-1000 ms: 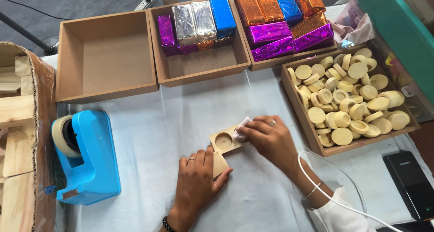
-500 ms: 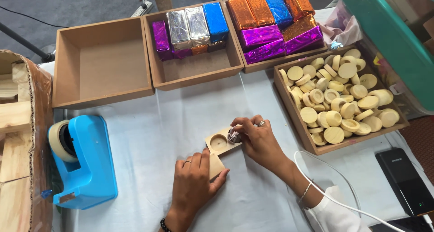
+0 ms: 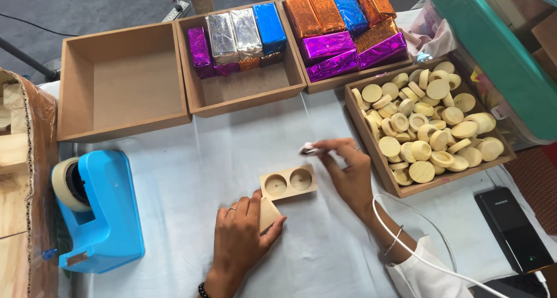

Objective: The person wraps a wooden block in purple foil and places it with other foil-wrapped blocks, then wipes wooden toy blocks and a two-cavity wooden piece with a white cloth, turning the pieces to wipe different surfaces. The person continues wiping additional wooden blocks on the table.

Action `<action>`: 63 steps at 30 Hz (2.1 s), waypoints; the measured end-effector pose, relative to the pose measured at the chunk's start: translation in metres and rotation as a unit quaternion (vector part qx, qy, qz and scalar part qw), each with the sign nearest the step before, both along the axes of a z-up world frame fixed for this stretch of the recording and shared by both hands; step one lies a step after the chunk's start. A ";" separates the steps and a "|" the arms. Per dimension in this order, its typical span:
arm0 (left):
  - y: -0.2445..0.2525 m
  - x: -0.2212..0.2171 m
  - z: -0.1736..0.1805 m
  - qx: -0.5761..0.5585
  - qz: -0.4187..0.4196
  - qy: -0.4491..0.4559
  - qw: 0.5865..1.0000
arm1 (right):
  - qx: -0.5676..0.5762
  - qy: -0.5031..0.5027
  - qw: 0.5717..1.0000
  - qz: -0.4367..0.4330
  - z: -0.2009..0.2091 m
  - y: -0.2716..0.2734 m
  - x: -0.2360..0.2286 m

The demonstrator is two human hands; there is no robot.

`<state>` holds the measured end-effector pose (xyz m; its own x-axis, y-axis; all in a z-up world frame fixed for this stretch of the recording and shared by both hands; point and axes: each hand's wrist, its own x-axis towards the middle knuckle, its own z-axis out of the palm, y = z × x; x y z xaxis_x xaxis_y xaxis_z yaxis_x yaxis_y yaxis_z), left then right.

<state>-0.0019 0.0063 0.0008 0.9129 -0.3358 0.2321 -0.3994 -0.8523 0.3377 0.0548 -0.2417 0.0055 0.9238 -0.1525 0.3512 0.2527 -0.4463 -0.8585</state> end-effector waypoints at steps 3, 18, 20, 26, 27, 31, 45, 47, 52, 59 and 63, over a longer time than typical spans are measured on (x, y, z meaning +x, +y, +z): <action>-0.001 0.001 0.000 0.000 0.000 -0.017 1.000 | -0.182 -0.070 0.977 0.083 0.004 0.002 -0.002; 0.014 -0.002 -0.001 -0.054 0.005 0.037 0.998 | -0.387 -0.155 0.896 0.152 0.035 0.017 -0.001; 0.019 0.005 -0.014 -0.140 0.011 0.180 0.974 | -0.370 -0.156 0.892 0.208 0.031 0.009 0.001; 0.018 0.010 -0.064 -0.510 0.076 0.691 0.507 | -0.352 -0.128 0.900 0.220 0.008 0.005 -0.005; 0.013 0.010 -0.059 -0.507 0.074 0.692 0.508 | -0.353 -0.128 0.901 0.217 0.010 0.005 -0.006; 0.007 0.004 -0.064 -0.562 0.152 0.625 0.519 | -0.354 -0.133 0.898 0.225 0.011 0.009 -0.007; -0.007 -0.018 -0.049 -0.420 0.075 0.449 0.785 | -0.371 -0.217 0.896 0.112 0.006 0.019 -0.012; -0.006 -0.019 -0.047 -0.347 0.064 0.387 0.852 | -0.358 -0.246 0.898 0.078 0.005 0.020 -0.013; -0.001 -0.022 -0.056 -0.279 0.000 0.205 0.938 | -0.317 -0.215 0.923 0.032 -0.002 0.026 -0.019; 0.003 -0.020 -0.071 -0.217 -0.007 0.134 0.967 | -0.193 -0.078 0.978 0.026 -0.013 0.043 -0.031; 0.002 -0.019 -0.069 -0.258 -0.034 0.063 0.964 | -0.026 0.077 0.995 0.058 -0.010 0.044 -0.027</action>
